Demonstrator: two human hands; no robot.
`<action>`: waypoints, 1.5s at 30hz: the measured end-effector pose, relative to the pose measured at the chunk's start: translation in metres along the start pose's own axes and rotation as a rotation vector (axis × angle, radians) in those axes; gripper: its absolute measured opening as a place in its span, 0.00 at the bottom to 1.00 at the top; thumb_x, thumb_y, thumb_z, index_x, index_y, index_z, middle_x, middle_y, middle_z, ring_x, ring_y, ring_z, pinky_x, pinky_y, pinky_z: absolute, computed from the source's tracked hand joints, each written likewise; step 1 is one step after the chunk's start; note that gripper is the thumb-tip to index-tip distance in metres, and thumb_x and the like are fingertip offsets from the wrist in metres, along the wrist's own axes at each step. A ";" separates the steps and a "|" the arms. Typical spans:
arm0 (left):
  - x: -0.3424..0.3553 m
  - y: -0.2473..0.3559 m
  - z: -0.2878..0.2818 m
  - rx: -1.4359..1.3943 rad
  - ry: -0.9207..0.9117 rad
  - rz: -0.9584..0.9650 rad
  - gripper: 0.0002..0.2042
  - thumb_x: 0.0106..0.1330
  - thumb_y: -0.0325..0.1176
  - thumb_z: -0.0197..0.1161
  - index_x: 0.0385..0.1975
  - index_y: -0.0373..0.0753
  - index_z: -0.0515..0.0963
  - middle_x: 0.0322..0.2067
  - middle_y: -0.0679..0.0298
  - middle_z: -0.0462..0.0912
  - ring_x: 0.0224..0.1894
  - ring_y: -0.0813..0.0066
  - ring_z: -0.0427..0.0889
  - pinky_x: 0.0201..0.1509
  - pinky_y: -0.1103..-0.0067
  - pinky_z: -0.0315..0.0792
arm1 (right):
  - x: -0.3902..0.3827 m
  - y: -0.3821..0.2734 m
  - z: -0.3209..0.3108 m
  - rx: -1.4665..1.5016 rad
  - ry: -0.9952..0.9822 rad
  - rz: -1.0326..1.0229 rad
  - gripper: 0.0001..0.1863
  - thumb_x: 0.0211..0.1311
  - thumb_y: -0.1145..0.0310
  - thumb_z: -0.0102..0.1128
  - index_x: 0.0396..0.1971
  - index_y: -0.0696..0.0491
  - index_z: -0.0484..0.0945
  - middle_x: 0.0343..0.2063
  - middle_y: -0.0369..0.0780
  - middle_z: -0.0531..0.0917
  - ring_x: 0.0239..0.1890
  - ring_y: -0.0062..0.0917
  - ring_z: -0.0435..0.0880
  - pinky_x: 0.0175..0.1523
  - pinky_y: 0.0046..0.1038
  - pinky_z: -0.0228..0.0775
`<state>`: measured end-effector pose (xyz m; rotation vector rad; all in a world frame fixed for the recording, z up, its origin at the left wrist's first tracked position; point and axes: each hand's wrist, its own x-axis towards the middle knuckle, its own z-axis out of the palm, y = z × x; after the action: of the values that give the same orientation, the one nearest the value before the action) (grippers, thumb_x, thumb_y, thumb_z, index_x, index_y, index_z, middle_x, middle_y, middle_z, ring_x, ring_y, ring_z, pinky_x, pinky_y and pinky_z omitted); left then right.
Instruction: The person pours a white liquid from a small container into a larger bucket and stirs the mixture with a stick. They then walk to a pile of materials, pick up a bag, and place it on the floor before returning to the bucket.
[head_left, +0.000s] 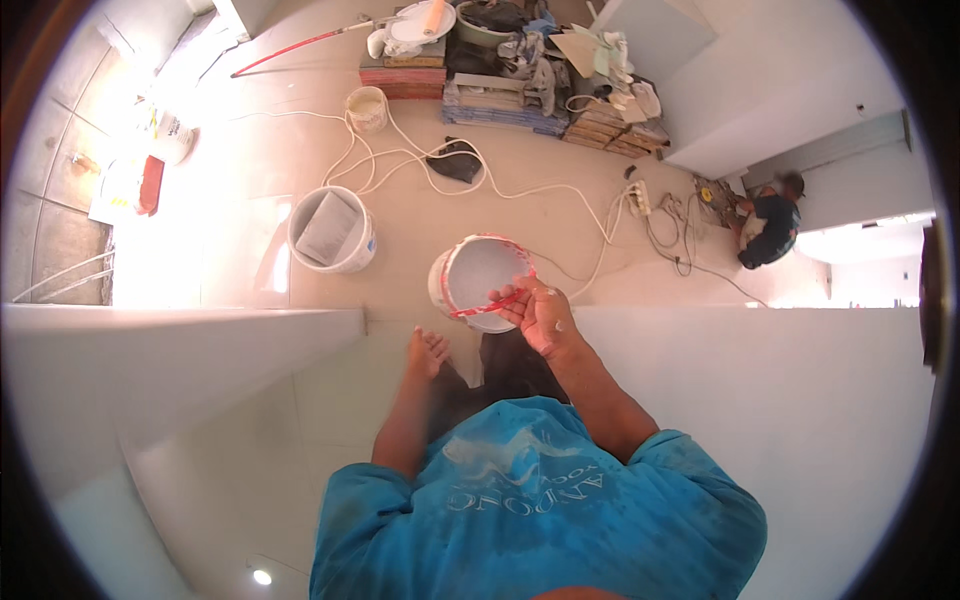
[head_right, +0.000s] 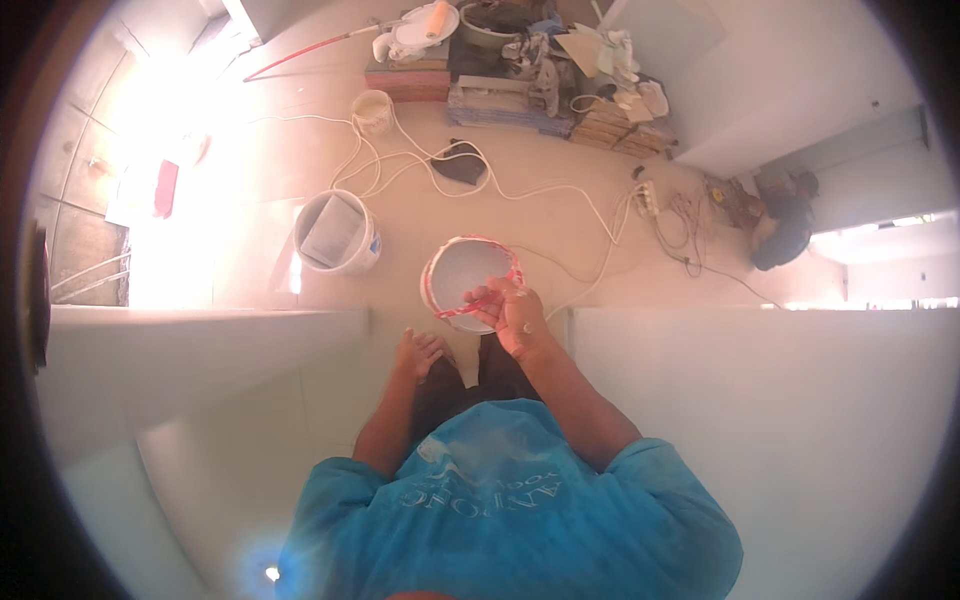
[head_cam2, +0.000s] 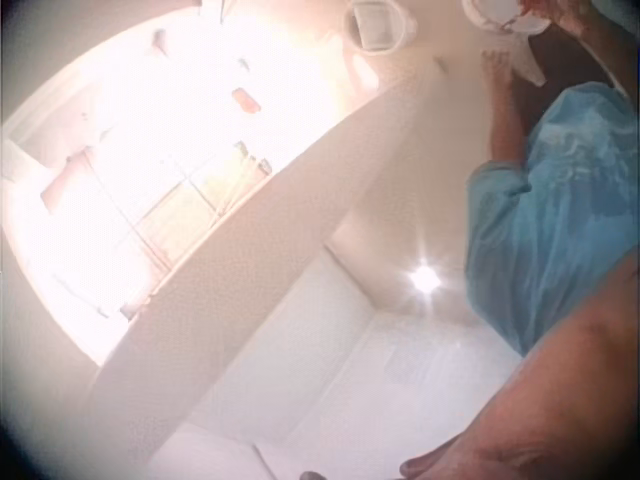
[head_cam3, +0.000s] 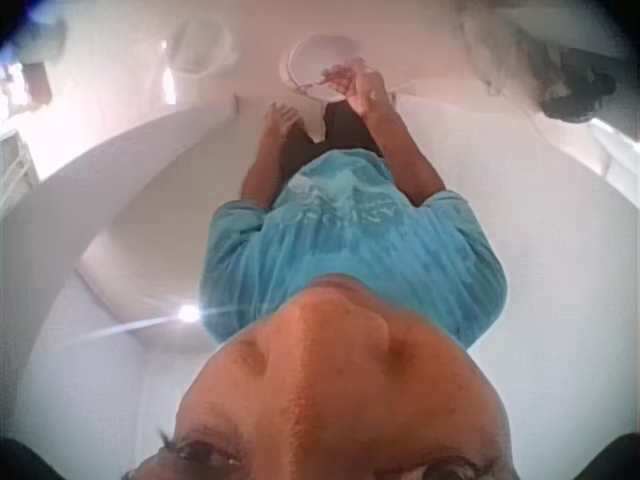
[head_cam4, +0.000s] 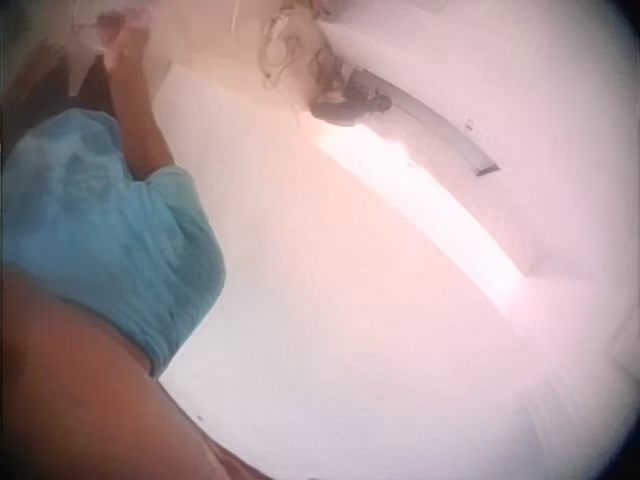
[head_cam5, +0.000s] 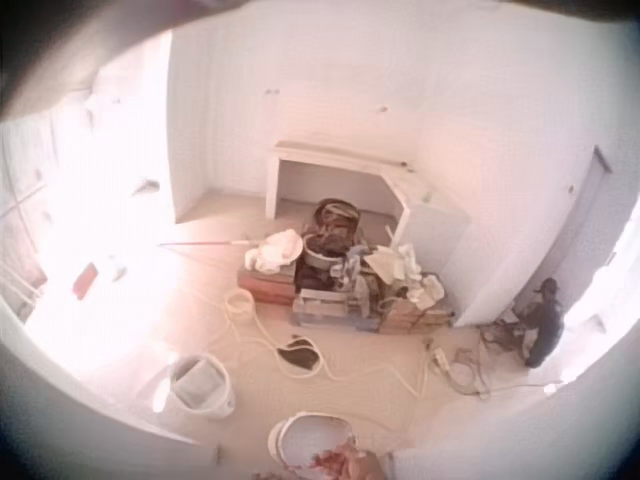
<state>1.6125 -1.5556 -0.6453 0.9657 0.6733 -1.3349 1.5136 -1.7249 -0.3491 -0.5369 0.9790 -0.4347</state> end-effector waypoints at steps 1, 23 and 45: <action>0.015 0.011 0.016 -0.065 0.029 -0.015 0.28 0.66 0.51 0.41 0.56 0.33 0.57 0.55 0.50 0.62 0.56 0.57 0.66 0.56 0.65 0.64 | 0.017 -0.012 0.019 0.002 -0.026 0.028 0.11 0.56 0.68 0.53 0.38 0.57 0.68 0.28 0.41 0.79 0.36 0.32 0.81 0.43 0.30 0.73; 0.076 0.071 0.144 -0.977 -0.172 0.636 0.24 0.63 0.48 0.49 0.48 0.33 0.63 0.44 0.54 0.72 0.45 0.63 0.75 0.49 0.70 0.73 | 0.211 0.015 0.172 -0.465 -0.256 0.628 0.06 0.60 0.68 0.49 0.33 0.55 0.67 0.31 0.41 0.77 0.44 0.31 0.76 0.56 0.34 0.63; 0.009 0.030 0.148 -0.944 0.615 0.330 0.16 0.61 0.42 0.47 0.40 0.35 0.66 0.35 0.56 0.73 0.37 0.66 0.74 0.40 0.74 0.68 | 0.178 0.036 0.248 -0.601 -0.207 0.680 0.06 0.60 0.70 0.48 0.33 0.57 0.67 0.32 0.41 0.75 0.44 0.32 0.76 0.54 0.33 0.65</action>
<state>1.6249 -1.6902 -0.5780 0.6319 1.3746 -0.2964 1.8195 -1.7412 -0.3767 -0.7236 1.0192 0.5340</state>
